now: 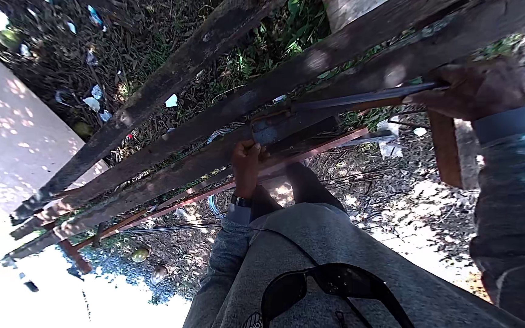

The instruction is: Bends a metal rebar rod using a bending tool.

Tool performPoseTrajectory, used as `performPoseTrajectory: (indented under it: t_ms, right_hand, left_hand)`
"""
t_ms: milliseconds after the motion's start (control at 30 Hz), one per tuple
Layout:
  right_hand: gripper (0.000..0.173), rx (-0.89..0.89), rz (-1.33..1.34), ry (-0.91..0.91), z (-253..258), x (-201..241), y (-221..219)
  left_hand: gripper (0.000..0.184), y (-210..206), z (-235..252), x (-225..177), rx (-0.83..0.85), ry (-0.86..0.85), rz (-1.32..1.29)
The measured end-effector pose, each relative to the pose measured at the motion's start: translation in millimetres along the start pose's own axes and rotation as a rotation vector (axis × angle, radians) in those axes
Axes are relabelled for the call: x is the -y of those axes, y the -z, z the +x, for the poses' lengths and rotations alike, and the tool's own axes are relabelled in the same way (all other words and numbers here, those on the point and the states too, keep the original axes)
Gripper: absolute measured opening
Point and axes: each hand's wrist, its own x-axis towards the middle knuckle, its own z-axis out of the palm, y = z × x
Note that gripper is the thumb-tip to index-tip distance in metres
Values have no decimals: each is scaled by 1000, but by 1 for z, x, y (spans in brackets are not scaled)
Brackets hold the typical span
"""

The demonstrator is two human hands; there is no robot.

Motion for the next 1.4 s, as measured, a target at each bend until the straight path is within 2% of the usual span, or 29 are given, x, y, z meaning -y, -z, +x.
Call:
performPoseTrajectory:
  t_ms: [200, 300, 567, 700, 800, 933, 1033, 1133, 1400]
  right_hand:
    - [66, -38, 83, -176, -56, 31, -28]
    - [76, -80, 101, -308, -101, 56, -63]
    - [87, -121, 281, -723, -202, 177, -148]
    - [92, -161, 335, -873, -223, 245, -172]
    - [94, -212, 379, -956, -230, 291, -184]
    - [84, -372, 396, -1012, -236, 355, -206]
    - [76, -341, 441, -1067, -233, 392, -207]
    - [72, -297, 509, -1100, -232, 404, -203]
    - [75, -309, 517, -936, -240, 363, -203]
  left_hand:
    - [30, 12, 5, 3, 116, -35, -26]
    - [33, 18, 7, 3, 171, -51, -11]
    - [46, 31, 4, 13, 300, -86, 77]
    - [45, 37, 6, 11, 321, -154, 153]
    - [45, 28, 24, 16, 313, -230, 39]
    - [45, 19, 40, 24, 273, -218, 10]
    - [43, 20, 43, 25, 308, -238, 27]
    - [42, 21, 45, 28, 319, -278, 46]
    - [55, 47, 28, 24, 364, -276, 307]
